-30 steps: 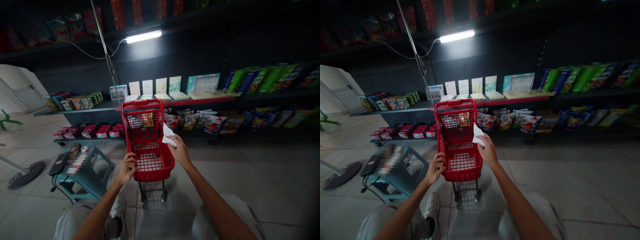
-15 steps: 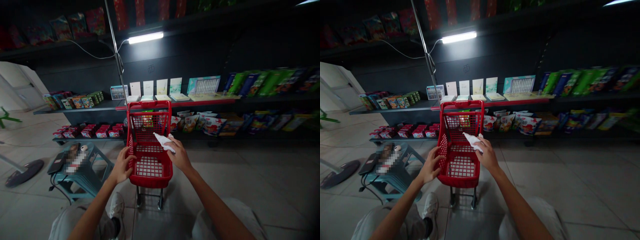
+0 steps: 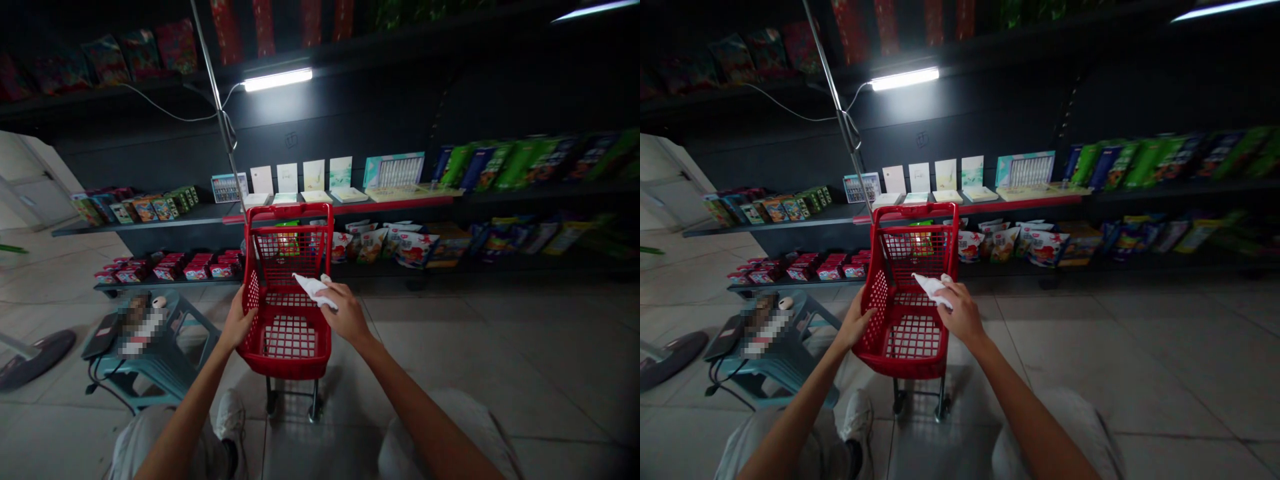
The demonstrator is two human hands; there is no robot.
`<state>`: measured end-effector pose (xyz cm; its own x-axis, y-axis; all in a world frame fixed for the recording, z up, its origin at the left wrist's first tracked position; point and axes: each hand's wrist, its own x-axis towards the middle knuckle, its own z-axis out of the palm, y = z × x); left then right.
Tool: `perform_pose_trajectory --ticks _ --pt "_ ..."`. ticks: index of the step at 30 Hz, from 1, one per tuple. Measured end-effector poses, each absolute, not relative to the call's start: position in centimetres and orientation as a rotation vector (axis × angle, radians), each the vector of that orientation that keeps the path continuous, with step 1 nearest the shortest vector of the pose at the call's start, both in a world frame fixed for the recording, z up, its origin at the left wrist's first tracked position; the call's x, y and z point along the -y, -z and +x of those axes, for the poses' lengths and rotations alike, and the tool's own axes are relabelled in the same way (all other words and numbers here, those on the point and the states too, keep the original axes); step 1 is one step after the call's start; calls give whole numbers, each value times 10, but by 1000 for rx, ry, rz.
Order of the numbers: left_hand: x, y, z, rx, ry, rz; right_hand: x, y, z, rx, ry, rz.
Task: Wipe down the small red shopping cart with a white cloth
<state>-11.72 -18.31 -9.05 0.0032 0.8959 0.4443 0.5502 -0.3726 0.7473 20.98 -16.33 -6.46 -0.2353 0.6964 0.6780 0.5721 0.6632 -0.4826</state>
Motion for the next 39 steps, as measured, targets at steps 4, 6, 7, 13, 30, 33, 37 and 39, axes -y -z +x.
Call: perform_pose_trajectory --ticks 4,6,7,13,30,33,37,39 --pt "183 76 -113 -1633 -1245 1855 172 52 207 2024 -143 -986" --pt "185 70 -109 -1722 -1194 1891 181 47 204 2149 -144 -942" --pt "186 67 -108 -1760 -1165 1917 187 46 201 2234 -152 -906" --pt "188 59 -109 -2033 -857 1957 224 44 179 2674 -240 -724" --pt "204 45 -72 -2205 -292 1814 128 6 195 2802 -21 -1371" --pt "192 47 -77 -2067 -376 1739 87 12 185 2536 -126 -1430" --pt "154 58 -83 -1629 -943 1808 50 27 155 2178 -348 -1202" --pt "140 66 -78 -1436 -1099 1832 36 30 136 2001 -331 -1074"
